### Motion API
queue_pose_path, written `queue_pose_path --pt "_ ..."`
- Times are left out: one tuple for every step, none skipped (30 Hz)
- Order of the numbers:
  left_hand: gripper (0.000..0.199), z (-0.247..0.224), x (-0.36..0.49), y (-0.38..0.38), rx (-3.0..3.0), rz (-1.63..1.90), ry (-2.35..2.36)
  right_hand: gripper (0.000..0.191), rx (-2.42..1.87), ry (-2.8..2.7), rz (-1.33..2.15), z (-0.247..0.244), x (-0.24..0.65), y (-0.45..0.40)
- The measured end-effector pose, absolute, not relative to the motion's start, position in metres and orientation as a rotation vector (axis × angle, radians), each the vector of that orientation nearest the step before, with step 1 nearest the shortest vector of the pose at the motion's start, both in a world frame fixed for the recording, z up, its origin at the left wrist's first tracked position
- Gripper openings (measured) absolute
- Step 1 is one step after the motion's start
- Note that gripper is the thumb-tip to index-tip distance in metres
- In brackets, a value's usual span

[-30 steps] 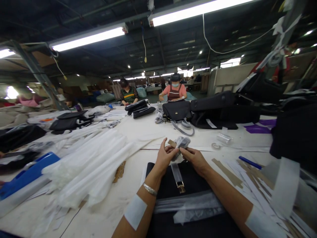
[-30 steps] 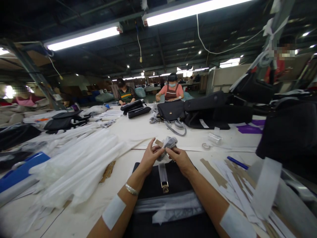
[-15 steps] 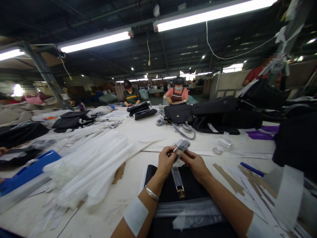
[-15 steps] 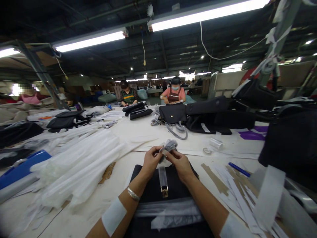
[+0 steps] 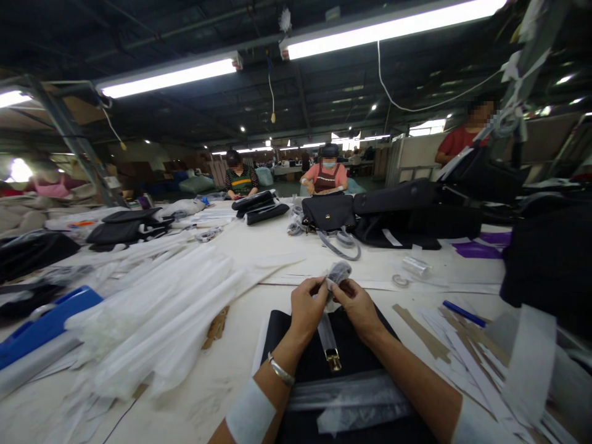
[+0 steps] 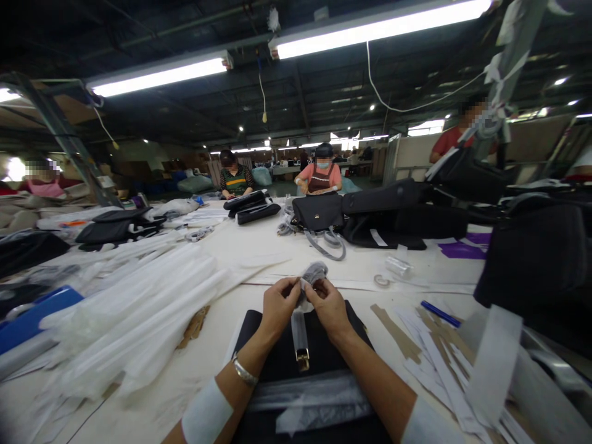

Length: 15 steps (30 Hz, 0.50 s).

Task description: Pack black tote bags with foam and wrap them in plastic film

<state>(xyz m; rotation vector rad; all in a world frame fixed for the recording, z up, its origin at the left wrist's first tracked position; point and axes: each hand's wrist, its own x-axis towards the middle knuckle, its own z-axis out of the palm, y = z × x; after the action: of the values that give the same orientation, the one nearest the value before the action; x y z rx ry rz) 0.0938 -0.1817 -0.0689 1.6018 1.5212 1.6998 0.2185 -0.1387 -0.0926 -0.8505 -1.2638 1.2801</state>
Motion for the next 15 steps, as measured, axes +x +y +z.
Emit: queue_pose_path --pt "0.016 -0.069 0.094 -0.182 1.666 1.675 1.573 0.040 -0.851 -1.255 1.270 -0.093 0.218 -0.139" --pt "0.017 -0.070 0.093 -0.183 1.747 1.638 1.629 0.040 -0.853 -1.245 1.261 -0.094 0.218 -0.139" --pt "0.019 -0.071 0.094 -0.183 1.838 1.593 1.695 0.040 -0.854 -1.243 1.257 -0.094 0.218 -0.139" --pt "0.021 -0.073 0.094 -0.184 1.930 1.538 1.769 0.039 -0.849 -1.245 1.257 -0.094 0.219 -0.140" --pt "0.024 -0.075 0.096 -0.184 2.018 1.480 1.846 0.038 -0.836 -1.247 1.262 -0.094 0.219 -0.141" --pt "0.027 -0.078 0.098 -0.184 2.094 1.423 1.919 0.038 -0.821 -1.247 1.267 -0.094 0.219 -0.141" --pt "0.031 -0.081 0.101 -0.184 2.160 1.375 1.978 0.037 -0.812 -1.242 1.268 -0.094 0.219 -0.142" --pt "0.035 -0.084 0.104 -0.183 2.218 1.342 2.023 0.037 -0.810 -1.232 1.267 -0.093 0.220 -0.142" --pt "0.039 -0.088 0.107 -0.183 2.273 1.321 2.054 0.036 -0.811 -1.214 1.267 -0.092 0.220 -0.143" --pt "0.044 -0.091 0.111 -0.182 2.326 1.312 2.070 0.036 -0.811 -1.193 1.270 -0.091 0.221 -0.143" --pt "0.049 -0.094 0.114 -0.182 2.369 1.314 2.077 0.036 -0.807 -1.173 1.281 -0.089 0.221 -0.144" --pt "0.053 -0.097 0.116 -0.181 2.399 1.321 2.080 0.037 -0.793 -1.154 1.302 -0.087 0.222 -0.145" --pt "0.057 -0.100 0.118 -0.181 2.411 1.331 2.081 0.038 -0.769 -1.143 1.330 -0.086 0.222 -0.145" --pt "0.059 -0.102 0.119 -0.181 2.406 1.345 2.075 0.038 -0.744 -1.141 1.351 -0.085 0.222 -0.146" --pt "0.060 -0.103 0.119 -0.180 2.385 1.366 2.058 0.038 -0.730 -1.147 1.360 -0.084 0.222 -0.146"
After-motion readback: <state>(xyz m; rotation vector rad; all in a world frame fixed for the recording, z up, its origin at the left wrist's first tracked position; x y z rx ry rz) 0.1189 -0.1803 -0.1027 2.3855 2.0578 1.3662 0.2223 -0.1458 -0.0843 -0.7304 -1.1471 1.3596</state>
